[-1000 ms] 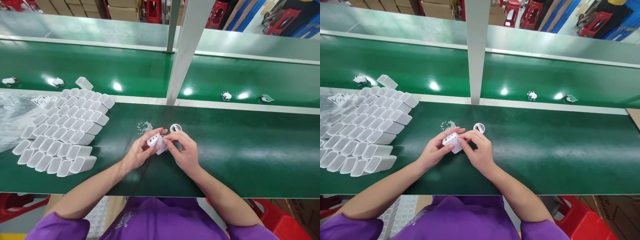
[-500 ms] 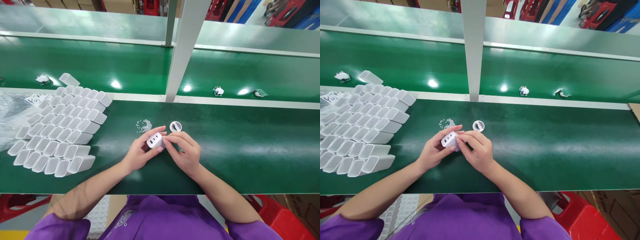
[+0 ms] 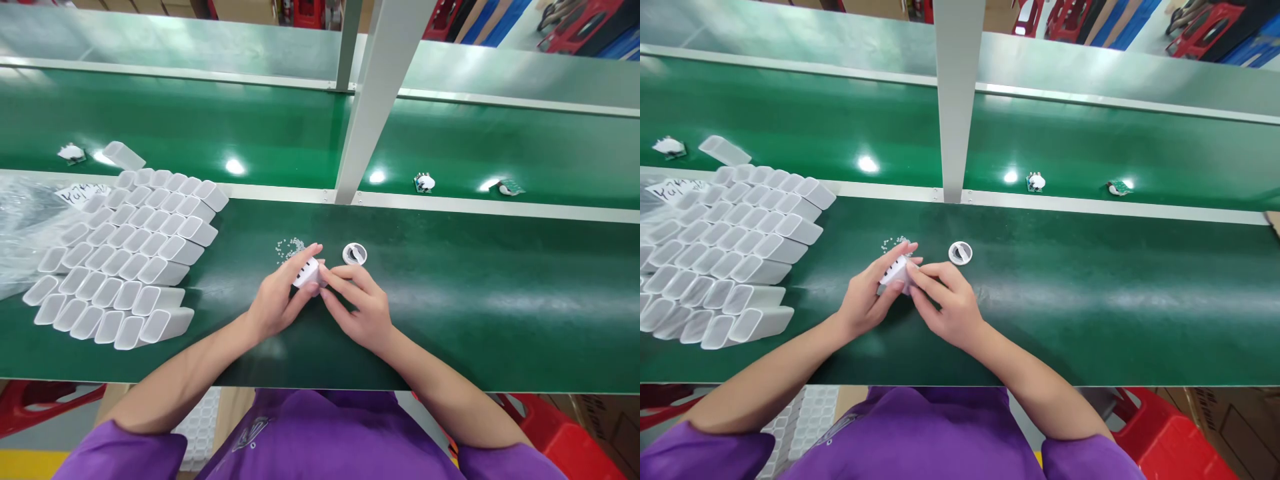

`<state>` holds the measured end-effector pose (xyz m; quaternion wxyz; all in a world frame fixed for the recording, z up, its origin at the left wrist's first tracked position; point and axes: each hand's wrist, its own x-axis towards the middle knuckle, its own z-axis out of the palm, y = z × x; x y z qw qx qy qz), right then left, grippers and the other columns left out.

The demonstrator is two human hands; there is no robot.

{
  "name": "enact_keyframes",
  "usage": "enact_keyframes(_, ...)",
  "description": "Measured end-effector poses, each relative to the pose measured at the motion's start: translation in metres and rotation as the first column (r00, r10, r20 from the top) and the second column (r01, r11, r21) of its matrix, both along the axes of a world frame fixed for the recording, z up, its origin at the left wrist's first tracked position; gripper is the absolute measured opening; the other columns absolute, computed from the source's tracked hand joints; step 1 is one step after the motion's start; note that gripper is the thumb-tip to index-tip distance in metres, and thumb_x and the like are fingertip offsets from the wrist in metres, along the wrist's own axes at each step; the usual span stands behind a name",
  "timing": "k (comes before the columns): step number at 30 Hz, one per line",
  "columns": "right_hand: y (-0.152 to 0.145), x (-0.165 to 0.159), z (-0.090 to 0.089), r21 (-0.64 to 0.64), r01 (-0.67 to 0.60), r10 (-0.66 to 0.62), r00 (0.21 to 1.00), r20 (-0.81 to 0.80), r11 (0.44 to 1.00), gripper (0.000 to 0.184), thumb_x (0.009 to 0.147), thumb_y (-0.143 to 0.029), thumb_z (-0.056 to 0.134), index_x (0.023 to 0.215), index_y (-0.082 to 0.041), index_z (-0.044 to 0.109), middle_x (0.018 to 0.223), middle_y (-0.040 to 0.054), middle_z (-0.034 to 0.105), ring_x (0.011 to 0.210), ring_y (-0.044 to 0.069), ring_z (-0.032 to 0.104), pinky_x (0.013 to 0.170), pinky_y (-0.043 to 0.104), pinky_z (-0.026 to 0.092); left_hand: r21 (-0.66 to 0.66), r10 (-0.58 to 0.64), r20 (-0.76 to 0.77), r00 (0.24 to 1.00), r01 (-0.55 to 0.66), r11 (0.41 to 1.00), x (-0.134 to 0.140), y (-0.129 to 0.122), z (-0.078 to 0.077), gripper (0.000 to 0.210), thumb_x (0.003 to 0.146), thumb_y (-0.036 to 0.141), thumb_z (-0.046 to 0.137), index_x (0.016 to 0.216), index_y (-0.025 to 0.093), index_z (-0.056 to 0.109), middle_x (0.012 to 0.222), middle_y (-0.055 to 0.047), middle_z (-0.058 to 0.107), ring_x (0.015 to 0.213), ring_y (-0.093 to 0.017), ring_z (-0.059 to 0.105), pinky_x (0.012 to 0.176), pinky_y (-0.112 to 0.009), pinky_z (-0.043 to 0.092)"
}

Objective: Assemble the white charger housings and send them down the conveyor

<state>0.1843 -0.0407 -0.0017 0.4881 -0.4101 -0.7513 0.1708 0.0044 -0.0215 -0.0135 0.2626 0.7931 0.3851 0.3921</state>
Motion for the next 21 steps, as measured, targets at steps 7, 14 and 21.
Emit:
enact_keyframes(7, 0.014, 0.012, 0.006, -0.527, -0.347, 0.067, 0.876, -0.478, 0.776, 0.019, 0.091, -0.034, 0.061, 0.104, -0.023, 0.070, 0.082, 0.0004, 0.064, 0.074, 0.012, 0.063, 0.068, 0.026, 0.056, -0.549, -0.007, 0.258, 0.966, 0.153, 0.821, -0.001, -0.005, -0.005, 0.042, 0.098, 0.048, 0.041, 0.128, 0.021, 0.045, 0.081, -0.001, 0.064, 0.051, -0.010, 0.055, 0.046, -0.022, 0.046)
enact_keyframes(14, 0.012, 0.002, 0.001, -0.599, -0.488, 0.000, 0.775, -0.632, 0.635, 0.025, 0.080, -0.041, 0.074, 0.094, -0.021, 0.069, 0.072, -0.0031, 0.059, 0.064, 0.009, 0.058, 0.060, 0.022, 0.055, -0.627, 0.071, 0.266, 0.961, 0.116, 0.770, 0.003, -0.001, -0.003, 0.031, 0.091, 0.051, 0.048, 0.099, 0.021, 0.050, 0.078, 0.001, 0.059, 0.057, -0.012, 0.053, 0.048, -0.022, 0.042)
enact_keyframes(21, 0.010, 0.001, 0.001, -0.598, -0.517, -0.016, 0.748, -0.663, 0.613, 0.022, 0.079, -0.038, 0.076, 0.089, -0.020, 0.069, 0.069, -0.0034, 0.065, 0.060, 0.008, 0.061, 0.060, 0.022, 0.055, -0.493, 0.012, 0.101, 0.995, 0.039, 0.869, 0.003, 0.002, 0.003, 0.033, 0.092, 0.049, 0.047, 0.098, 0.019, 0.059, 0.089, -0.003, 0.068, 0.074, -0.015, 0.061, 0.066, -0.026, 0.048)
